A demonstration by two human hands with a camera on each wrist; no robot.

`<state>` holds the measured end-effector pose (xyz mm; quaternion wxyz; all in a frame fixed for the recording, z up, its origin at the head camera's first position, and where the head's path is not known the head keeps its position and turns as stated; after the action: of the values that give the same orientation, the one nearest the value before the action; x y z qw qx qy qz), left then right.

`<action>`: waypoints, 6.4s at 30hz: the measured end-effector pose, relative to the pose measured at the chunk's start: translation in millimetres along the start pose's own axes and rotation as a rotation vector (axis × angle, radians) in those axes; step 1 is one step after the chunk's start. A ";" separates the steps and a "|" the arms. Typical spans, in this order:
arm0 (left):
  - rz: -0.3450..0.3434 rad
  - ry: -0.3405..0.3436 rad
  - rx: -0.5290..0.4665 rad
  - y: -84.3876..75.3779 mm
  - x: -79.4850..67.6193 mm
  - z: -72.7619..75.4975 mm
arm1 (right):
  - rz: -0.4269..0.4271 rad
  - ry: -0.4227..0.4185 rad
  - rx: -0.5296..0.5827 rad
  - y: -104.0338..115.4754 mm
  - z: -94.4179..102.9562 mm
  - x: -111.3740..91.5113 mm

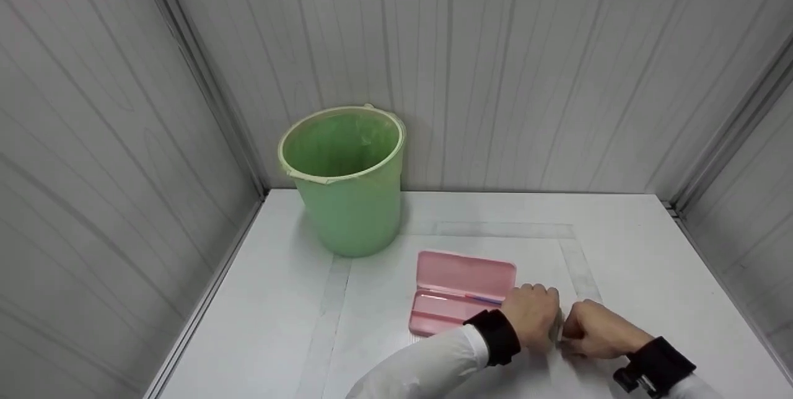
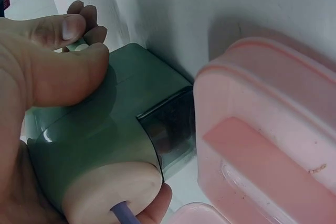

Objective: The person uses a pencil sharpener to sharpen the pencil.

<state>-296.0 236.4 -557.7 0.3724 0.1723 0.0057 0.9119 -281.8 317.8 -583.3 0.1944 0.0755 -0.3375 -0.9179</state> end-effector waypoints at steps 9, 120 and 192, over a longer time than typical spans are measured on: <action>0.000 -0.037 0.039 -0.4 -1.5 6.0 | 0.089 0.015 -0.003 13.9 5.2 -5.1; -0.043 -0.056 0.049 -3.2 -3.4 12.2 | 0.015 -0.269 -0.313 7.7 23.3 16.1; 0.070 -0.035 0.034 2.3 -3.6 16.3 | 0.218 -0.179 -0.380 70.8 35.7 -7.6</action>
<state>-290.0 230.4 -543.1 0.3373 0.1945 0.0086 0.9211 -262.9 292.6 -510.2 0.2723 -0.0812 -0.1808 -0.9416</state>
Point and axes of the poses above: each hand's wrist, its own x-axis towards the middle knuckle, its own z-axis out of the back of the hand, y = z × x, the point moved 9 cm from there along x, towards the middle knuckle, and after that the axes turned 13 degrees about -y, right-handed, at the moved point
